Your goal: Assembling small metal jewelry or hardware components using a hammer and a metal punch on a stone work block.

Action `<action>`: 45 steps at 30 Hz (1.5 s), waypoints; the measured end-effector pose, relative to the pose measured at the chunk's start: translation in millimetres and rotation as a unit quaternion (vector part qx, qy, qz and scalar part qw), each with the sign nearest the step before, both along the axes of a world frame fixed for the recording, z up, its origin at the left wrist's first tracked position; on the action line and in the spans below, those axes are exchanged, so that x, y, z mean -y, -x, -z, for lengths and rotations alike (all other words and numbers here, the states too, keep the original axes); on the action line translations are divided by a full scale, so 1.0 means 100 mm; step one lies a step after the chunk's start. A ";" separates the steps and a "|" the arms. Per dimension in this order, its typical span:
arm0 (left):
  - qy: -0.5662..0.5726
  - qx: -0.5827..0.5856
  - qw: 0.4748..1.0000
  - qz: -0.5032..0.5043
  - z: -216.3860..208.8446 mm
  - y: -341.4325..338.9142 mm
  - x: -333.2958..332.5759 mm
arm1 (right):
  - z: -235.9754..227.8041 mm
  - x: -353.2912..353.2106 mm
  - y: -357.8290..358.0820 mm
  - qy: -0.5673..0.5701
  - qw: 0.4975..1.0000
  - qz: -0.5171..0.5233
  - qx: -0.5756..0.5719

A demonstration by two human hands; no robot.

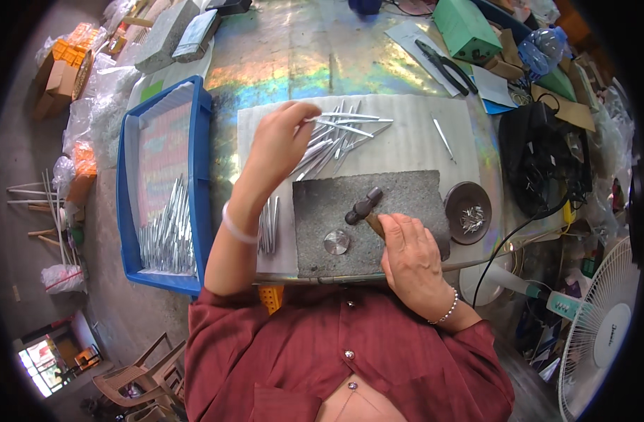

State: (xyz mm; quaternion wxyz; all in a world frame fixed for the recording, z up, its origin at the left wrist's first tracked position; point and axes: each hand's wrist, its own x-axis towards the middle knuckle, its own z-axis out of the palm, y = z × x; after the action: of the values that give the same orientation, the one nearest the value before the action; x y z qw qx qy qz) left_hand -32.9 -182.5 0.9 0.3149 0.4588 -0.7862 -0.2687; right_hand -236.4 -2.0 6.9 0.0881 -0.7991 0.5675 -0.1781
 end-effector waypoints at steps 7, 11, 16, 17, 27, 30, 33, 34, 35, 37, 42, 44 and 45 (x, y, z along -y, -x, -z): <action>-0.034 0.201 0.977 0.066 0.48 0.25 0.63 | -0.02 0.01 0.04 -0.035 0.999 0.006 0.037; -0.014 0.238 0.967 0.090 0.48 0.22 0.65 | 0.02 0.03 0.06 -0.026 0.999 0.021 0.029; 0.055 0.147 0.986 0.055 0.39 0.06 0.60 | -0.02 0.03 0.08 -0.010 0.999 0.023 0.021; 0.036 0.110 0.993 0.033 0.29 0.07 0.55 | 0.00 0.03 0.13 -0.027 0.999 0.016 0.033; -0.087 -0.129 0.982 -0.106 -0.73 -0.23 -1.01 | -0.14 0.09 0.95 0.021 0.916 0.244 0.319; -0.040 -0.004 0.997 -0.060 -0.79 -0.25 -1.33 | -0.20 0.07 1.26 -0.001 0.898 0.357 0.257; -0.038 0.051 0.997 -0.034 -0.79 -0.16 -1.50 | -0.06 0.04 1.45 -0.048 0.907 0.357 0.220; -0.041 0.048 0.997 -0.043 -0.76 -0.16 -1.53 | 0.01 0.05 1.45 -0.052 0.906 0.350 0.232; -0.044 0.045 0.997 -0.050 -0.74 -0.17 -1.56 | 0.10 0.06 1.45 -0.054 0.906 0.349 0.233; -0.032 0.049 0.997 -0.050 -0.76 -0.19 -1.62 | 0.27 0.05 1.46 -0.067 0.928 0.328 0.165; 0.006 0.072 0.996 -0.050 -0.83 -0.26 -1.71 | 0.39 0.04 1.38 -0.109 0.933 0.321 0.124; -0.002 0.079 0.996 -0.039 -0.78 -0.25 -1.67 | 0.41 0.06 1.37 -0.086 0.940 0.321 0.077; -0.009 0.085 0.996 -0.028 -0.76 -0.25 -1.66 | 0.43 0.08 1.37 -0.086 0.940 0.322 0.077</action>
State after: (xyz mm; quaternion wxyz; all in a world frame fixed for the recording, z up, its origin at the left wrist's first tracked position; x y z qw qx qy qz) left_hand -7.9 -16.5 76.9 0.2499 0.5048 -0.7946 -0.2266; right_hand -372.9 -9.7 -35.8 0.1381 -0.5470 0.7990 -0.2082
